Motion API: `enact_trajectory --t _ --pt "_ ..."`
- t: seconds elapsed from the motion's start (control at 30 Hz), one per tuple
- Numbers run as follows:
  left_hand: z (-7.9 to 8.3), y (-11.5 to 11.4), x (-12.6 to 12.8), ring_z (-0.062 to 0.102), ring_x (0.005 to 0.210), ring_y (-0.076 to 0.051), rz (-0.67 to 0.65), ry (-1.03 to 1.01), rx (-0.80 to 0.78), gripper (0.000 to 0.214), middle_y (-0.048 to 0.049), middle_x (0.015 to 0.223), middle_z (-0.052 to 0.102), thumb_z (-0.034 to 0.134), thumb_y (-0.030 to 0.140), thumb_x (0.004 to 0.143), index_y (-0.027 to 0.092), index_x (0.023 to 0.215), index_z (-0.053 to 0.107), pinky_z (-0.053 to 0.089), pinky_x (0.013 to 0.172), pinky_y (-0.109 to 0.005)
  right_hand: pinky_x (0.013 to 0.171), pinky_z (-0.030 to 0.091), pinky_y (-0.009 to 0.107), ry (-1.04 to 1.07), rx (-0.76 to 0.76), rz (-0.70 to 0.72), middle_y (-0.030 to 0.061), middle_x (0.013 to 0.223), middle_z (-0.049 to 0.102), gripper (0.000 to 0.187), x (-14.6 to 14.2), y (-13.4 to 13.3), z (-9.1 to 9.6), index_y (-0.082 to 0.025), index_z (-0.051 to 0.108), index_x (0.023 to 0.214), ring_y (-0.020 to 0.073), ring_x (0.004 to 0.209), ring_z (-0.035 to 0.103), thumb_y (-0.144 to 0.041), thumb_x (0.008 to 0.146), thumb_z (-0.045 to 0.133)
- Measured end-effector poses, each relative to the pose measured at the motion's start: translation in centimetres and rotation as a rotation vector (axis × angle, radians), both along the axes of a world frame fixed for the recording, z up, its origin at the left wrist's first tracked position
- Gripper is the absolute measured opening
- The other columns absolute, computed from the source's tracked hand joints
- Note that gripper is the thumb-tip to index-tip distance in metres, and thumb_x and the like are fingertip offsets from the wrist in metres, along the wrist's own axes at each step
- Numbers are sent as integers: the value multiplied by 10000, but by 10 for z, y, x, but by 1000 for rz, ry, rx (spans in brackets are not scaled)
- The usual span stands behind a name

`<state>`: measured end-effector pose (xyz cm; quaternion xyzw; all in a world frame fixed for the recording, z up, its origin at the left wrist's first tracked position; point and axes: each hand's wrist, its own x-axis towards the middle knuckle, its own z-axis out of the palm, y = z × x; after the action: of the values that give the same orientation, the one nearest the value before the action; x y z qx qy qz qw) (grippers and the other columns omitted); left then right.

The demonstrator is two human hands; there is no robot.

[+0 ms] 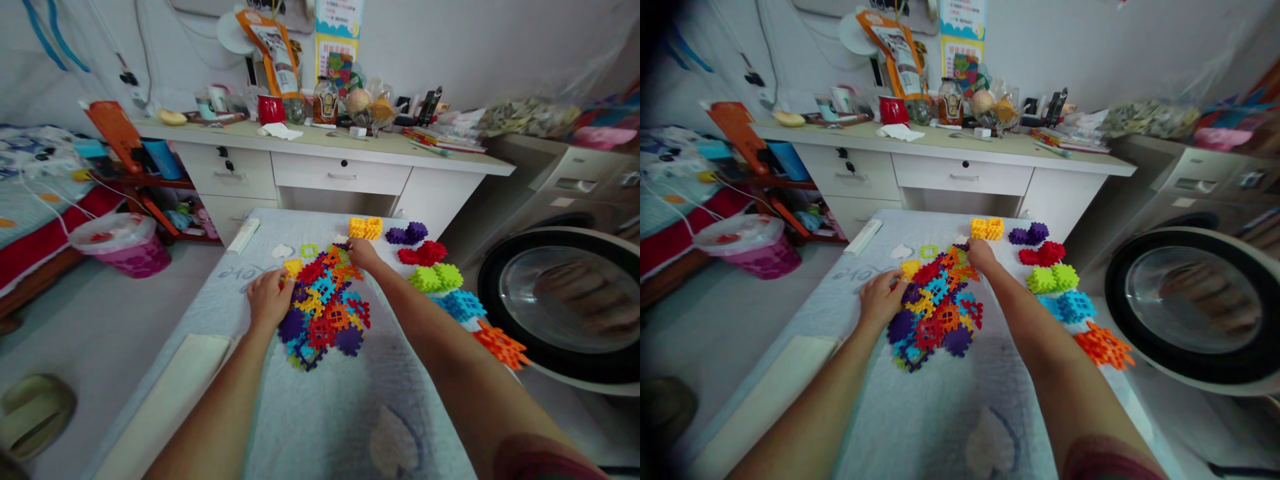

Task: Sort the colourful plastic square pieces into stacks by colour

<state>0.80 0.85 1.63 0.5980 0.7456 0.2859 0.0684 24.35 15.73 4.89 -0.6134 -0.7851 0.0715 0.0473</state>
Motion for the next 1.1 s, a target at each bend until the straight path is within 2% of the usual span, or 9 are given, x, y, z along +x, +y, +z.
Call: enact_trajectory --t 0.13,0.3,0.47,0.63,0.73,0.83,1.1 --pt "-1 0 0 580 1214 -287 10 0 7 331 -73 1232 706 474 378 936 244 1158 679 353 1078 -477 794 457 234 19 12 -34 97 1079 755 285 4 -4 4 -165 719 1072 204 998 678 -89 843 568" --pt "0 0 0 587 1200 -287 4 9 6 339 -79 1223 709 470 383 935 233 1153 682 366 1066 -474 751 440 232 57 83 -88 81 1018 754 233 30 -9 23 -157 719 1015 185 930 663 -110 841 573" --pt "1 0 1 580 1219 -299 6 12 1 357 -87 1230 704 461 388 937 232 1167 684 351 1080 -492 751 451 244 154 239 -199 44 904 747 170 86 1 50 -171 729 925 165 816 641 -137 802 616" --pt "-1 0 0 570 1231 -306 3 5 -13 361 -85 1249 695 463 398 937 237 1176 680 350 1083 -495 754 468 276 170 350 -426 58 870 743 176 147 23 68 -167 742 907 180 794 633 -151 774 628" --pt "-1 0 -1 571 1227 -305 1 10 -8 359 -89 1244 696 460 397 937 237 1171 681 351 1083 -498 746 468 277 147 339 -517 71 850 742 154 172 34 68 -155 748 880 188 788 635 -153 759 652" --pt "-2 0 -1 578 1216 -302 -5 17 -9 357 -90 1226 703 460 397 936 237 1165 682 360 1074 -491 740 470 270 103 339 -552 75 820 739 136 185 41 63 -148 752 856 189 784 640 -133 749 670" --pt "0 0 -1 577 1213 -300 -5 20 -21 354 -82 1231 701 462 394 935 235 1165 679 358 1076 -485 809 480 292 1 278 -588 131 958 743 230 191 47 54 -122 759 938 214 892 672 -57 770 616"
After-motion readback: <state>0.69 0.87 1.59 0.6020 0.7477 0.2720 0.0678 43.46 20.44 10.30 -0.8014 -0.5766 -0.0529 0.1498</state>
